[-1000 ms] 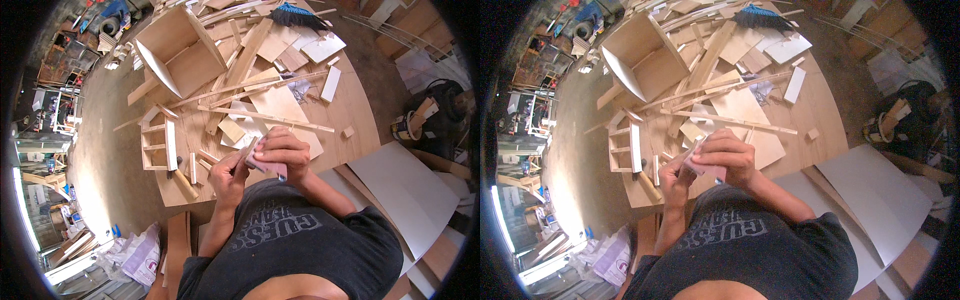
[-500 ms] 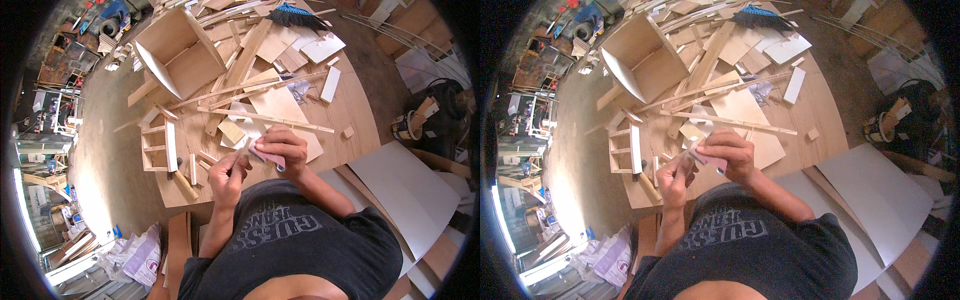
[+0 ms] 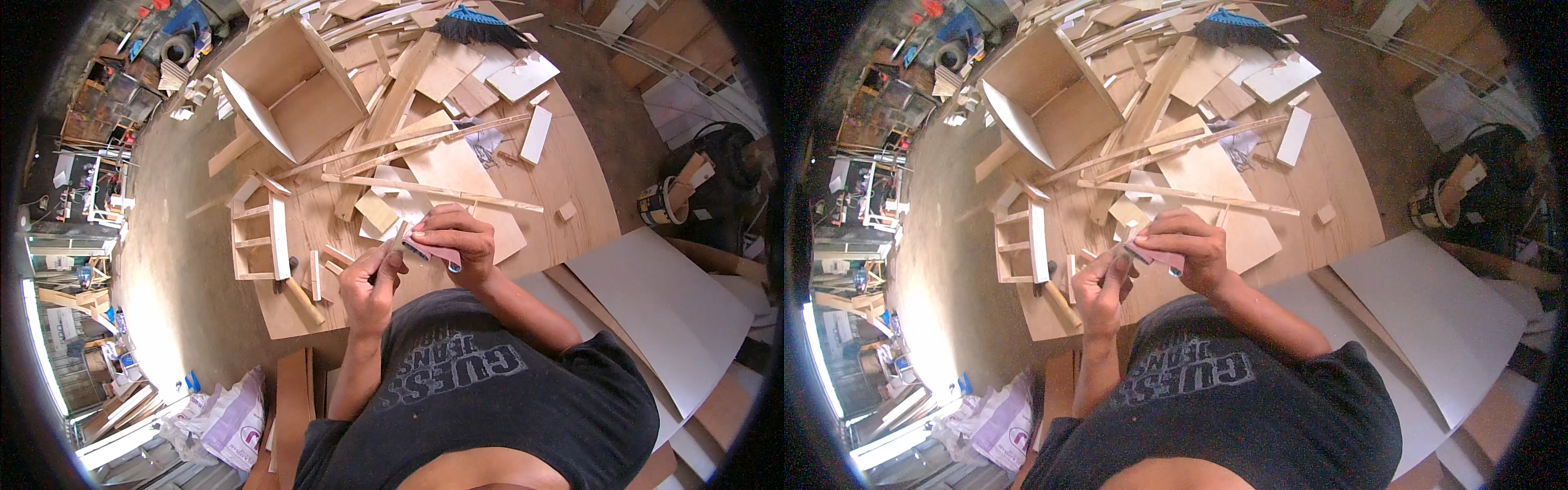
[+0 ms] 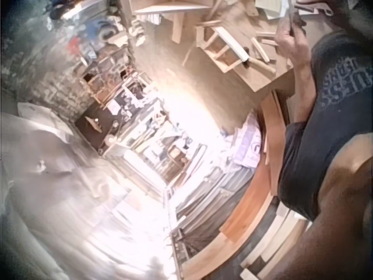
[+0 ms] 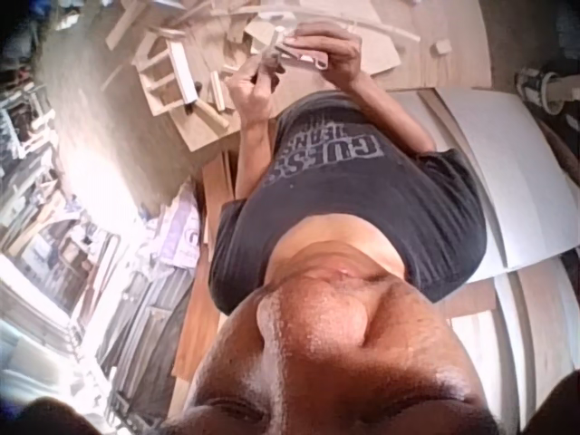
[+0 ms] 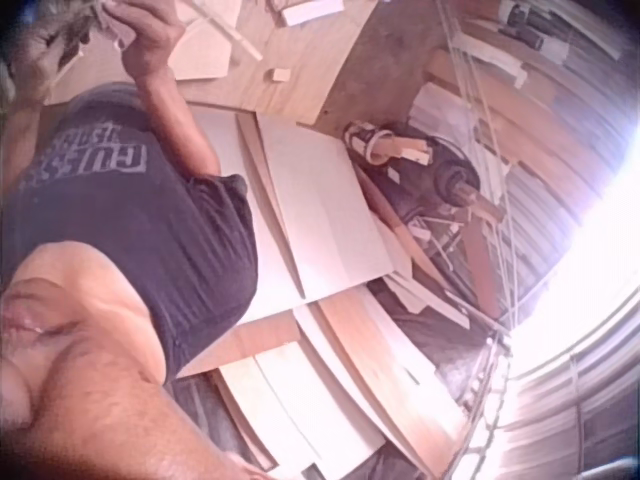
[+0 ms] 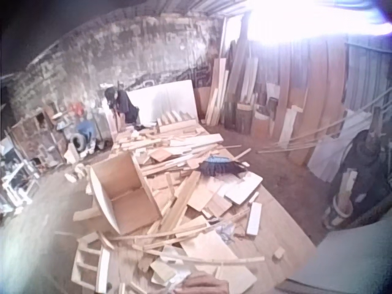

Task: The person cuts a small piece of wood using a hand saw and then sands the edges of the cut piece using a piece of sandpaper.

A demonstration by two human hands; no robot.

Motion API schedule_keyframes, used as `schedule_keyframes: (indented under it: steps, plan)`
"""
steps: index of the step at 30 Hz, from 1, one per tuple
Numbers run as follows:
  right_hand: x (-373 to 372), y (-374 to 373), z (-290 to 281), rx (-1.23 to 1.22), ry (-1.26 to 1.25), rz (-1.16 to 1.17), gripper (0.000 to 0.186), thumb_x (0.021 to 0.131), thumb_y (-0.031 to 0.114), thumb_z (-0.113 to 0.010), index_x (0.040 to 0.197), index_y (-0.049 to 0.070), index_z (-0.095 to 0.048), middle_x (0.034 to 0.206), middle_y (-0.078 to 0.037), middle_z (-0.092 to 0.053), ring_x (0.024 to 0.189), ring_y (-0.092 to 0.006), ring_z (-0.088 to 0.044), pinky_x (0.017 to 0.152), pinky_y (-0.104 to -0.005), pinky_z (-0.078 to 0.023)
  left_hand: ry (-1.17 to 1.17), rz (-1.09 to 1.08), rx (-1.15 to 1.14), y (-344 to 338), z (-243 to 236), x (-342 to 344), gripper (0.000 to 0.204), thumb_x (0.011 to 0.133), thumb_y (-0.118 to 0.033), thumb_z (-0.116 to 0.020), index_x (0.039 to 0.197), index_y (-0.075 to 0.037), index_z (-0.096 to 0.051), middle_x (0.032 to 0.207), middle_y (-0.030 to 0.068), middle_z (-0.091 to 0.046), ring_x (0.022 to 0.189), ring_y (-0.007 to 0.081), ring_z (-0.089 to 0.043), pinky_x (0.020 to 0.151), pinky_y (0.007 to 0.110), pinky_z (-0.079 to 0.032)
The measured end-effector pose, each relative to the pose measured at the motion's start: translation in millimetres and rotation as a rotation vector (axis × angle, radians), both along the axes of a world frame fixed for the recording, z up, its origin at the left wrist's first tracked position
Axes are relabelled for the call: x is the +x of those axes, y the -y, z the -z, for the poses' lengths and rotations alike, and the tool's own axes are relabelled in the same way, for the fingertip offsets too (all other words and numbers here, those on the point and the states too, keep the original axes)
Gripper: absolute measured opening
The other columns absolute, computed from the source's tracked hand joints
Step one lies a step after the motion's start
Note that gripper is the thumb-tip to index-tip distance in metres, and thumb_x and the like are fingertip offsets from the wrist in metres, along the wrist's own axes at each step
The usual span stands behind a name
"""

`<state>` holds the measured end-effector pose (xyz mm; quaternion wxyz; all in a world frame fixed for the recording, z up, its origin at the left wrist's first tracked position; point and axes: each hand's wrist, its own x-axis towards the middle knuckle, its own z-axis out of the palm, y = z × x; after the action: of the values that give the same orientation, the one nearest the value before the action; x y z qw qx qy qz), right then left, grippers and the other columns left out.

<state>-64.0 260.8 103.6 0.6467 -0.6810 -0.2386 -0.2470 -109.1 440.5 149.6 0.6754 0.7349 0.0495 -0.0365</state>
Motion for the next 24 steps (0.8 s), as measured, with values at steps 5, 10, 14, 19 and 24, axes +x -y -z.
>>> schedule_keyframes:
  steps: [5,10,14,19,24]
  plan:
    - [-7,-2,-20,-0.064,0.161,-0.077,0.023,0.085,0.016,-0.079,0.106,0.008,-0.083,0.104,-0.01,-0.077,0.099,-0.0278,-0.072,0.088,-0.0409,-0.057,0.121,0.028,-0.061,-1,24,-3,0.027,0.102,-0.016,-0.068,0.121,0.001,-0.076,0.077,0.0008,-0.064,0.064,0.0055,-0.053,0.055,0.024,-0.04]
    - [-10,-1,-6,-0.062,0.087,-0.016,0.023,0.085,0.017,-0.079,0.105,0.007,-0.083,0.104,-0.01,-0.077,0.1,-0.0274,-0.072,0.089,-0.04,-0.057,-0.014,-0.026,-0.092,1,15,-9,0.025,0.103,-0.018,-0.069,0.119,0.0,-0.078,0.075,-0.0012,-0.063,0.061,0.0045,-0.049,0.054,0.022,-0.037]
    - [-21,-9,-17,-0.077,0.114,-0.046,0.023,0.085,0.017,-0.081,0.106,0.008,-0.083,0.103,-0.012,-0.077,0.098,-0.0278,-0.073,0.091,-0.0399,-0.057,0.084,-0.033,-0.06,-4,26,-18,0.031,0.103,-0.027,-0.07,0.114,0.0,-0.077,0.075,-0.0029,-0.061,0.057,0.0032,-0.045,0.05,0.022,-0.032]
    - [-25,-13,-6,0.016,0.028,-0.017,0.025,0.082,0.016,-0.083,0.106,0.009,-0.084,0.103,-0.011,-0.078,0.098,-0.0273,-0.074,0.092,-0.0406,-0.056,-0.021,-0.069,-0.076,-5,-2,-26,0.029,0.103,-0.023,-0.067,0.114,0.002,-0.077,0.07,-0.0001,-0.058,0.059,0.006,-0.049,0.052,0.026,-0.038]
    - [-29,-27,-23,-0.054,0.177,-0.109,0.022,0.085,0.016,-0.08,0.106,0.008,-0.083,0.102,-0.011,-0.076,0.097,-0.0282,-0.071,0.089,-0.0413,-0.057,0.371,-0.072,0.119,-16,12,-27,0.031,0.105,-0.026,-0.066,0.105,0.004,-0.075,0.071,-0.0004,-0.059,0.059,0.0053,-0.047,0.053,0.025,-0.036]
